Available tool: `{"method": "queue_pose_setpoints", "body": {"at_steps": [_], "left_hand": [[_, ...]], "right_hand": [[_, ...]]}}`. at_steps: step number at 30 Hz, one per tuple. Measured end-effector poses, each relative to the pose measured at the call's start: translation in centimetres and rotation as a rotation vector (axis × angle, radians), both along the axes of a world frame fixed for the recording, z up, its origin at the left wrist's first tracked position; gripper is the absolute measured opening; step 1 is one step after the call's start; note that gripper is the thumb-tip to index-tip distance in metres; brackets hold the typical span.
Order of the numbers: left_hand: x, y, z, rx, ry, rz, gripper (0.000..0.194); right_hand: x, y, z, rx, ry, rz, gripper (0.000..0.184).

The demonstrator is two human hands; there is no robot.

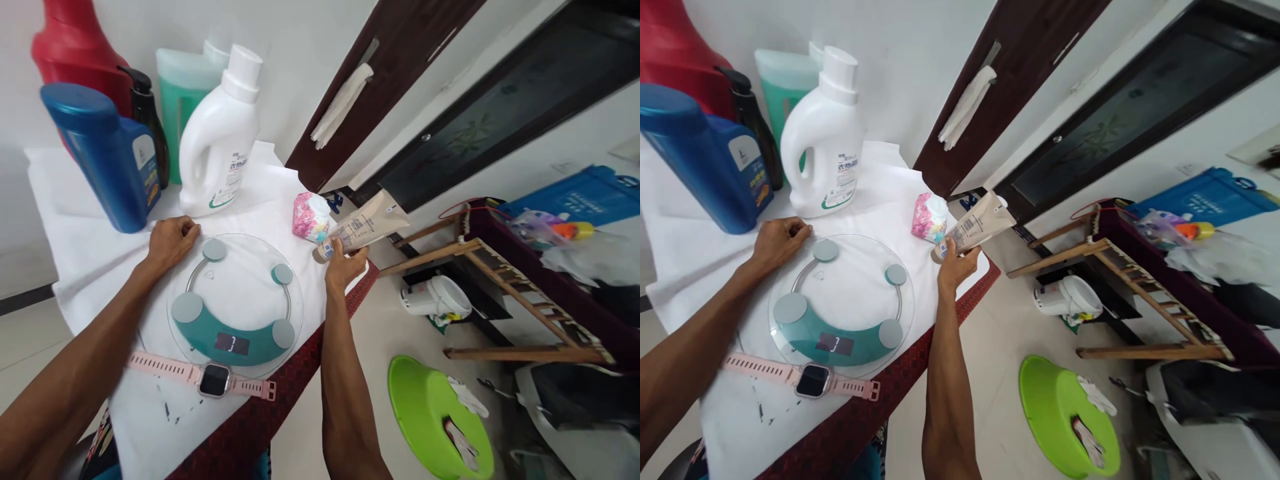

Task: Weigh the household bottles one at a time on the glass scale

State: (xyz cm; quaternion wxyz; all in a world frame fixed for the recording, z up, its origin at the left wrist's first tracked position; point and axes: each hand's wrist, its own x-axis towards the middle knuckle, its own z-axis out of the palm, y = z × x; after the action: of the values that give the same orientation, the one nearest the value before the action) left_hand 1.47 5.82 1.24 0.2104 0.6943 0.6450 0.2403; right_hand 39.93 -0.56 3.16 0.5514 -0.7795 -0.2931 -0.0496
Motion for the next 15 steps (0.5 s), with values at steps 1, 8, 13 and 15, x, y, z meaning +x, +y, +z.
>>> {"method": "queue_pose_setpoints", "body": {"at_steps": [1,8,13,15], "left_hand": [[0.0,0.0,-0.2,0.009,-0.004,-0.003,0.033],[0.1,0.1,-1.3,0.032,-0.044,-0.011,0.031],[0.1,-0.2,-1.2,0.032,-0.045,-0.006,0.031],[0.1,-0.3,-1.0,0.035,-0.048,-0.012,0.031]], "right_hand": [[0.1,-0.3,0.0,-0.005,0.004,0.016,0.035],[-4.8,-3.5,2.5,0.218,-0.268,0.028,0.061],[-17.1,0.8,5.2,0.233,-0.004,0.865,0.043],[-21.9,4.0,5.1,0.191,0.159,1.074,0.059]]}}
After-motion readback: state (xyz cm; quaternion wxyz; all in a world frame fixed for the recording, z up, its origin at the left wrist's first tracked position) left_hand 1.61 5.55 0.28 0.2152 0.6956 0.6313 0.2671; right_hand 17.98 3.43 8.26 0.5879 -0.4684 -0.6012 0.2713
